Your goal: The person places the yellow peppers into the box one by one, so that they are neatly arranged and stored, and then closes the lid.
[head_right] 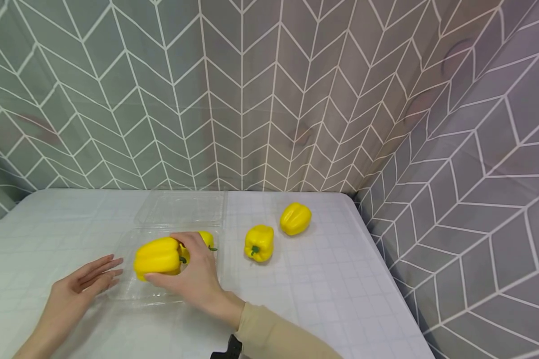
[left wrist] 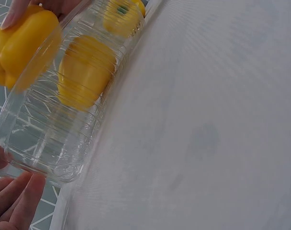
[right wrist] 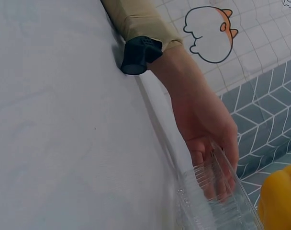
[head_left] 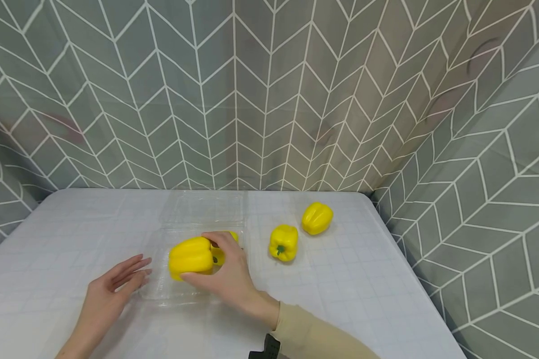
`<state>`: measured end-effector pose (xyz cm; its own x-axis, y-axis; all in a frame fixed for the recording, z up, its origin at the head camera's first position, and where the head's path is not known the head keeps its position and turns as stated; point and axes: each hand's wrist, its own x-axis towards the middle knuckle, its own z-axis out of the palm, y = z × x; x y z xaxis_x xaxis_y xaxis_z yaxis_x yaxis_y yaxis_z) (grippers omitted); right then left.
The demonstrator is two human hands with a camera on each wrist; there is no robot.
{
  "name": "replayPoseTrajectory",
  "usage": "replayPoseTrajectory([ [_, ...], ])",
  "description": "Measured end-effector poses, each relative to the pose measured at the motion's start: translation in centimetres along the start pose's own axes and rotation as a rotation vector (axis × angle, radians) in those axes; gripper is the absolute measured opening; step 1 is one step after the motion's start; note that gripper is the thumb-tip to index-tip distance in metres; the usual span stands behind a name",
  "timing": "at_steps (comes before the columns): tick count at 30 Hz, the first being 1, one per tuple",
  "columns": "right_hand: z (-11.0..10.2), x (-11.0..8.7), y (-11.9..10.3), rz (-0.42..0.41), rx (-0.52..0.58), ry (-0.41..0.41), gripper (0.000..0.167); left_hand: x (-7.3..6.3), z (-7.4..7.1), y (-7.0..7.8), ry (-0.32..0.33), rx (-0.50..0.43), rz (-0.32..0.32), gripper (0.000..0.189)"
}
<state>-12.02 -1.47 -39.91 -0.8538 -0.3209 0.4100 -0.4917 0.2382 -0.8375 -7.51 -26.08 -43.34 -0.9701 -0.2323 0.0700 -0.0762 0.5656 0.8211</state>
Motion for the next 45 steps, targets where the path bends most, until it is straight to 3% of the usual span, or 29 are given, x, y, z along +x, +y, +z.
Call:
replayPoseTrajectory([
  [12,1.7,0.8,-0.6,0.029,-0.025,0.01,0.066,0.0,0.0,-0.2,-0.009,-0.036,0.025,0.052],
  [24,4.2,1.9,-1.2,0.14,-0.042,-0.016,0.068,0.2,0.1,-0.3,-0.056,-0.018,-0.056,0.059],
  [33,5.1,2.3,-1.5,0.169,-0.187,-0.032,0.069,0.0,-0.1,-0.2,-0.058,-0.024,-0.047,0.057],
  [40,5.5,2.6,-1.4,0.174,-0.257,-0.061,0.069,-0.1,-0.1,-0.1,-0.031,-0.042,-0.003,0.053],
  [45,5.6,2.8,-1.2,0.185,-0.302,-0.077,0.07,-0.1,0.0,-0.1,-0.042,-0.02,-0.021,0.054],
])
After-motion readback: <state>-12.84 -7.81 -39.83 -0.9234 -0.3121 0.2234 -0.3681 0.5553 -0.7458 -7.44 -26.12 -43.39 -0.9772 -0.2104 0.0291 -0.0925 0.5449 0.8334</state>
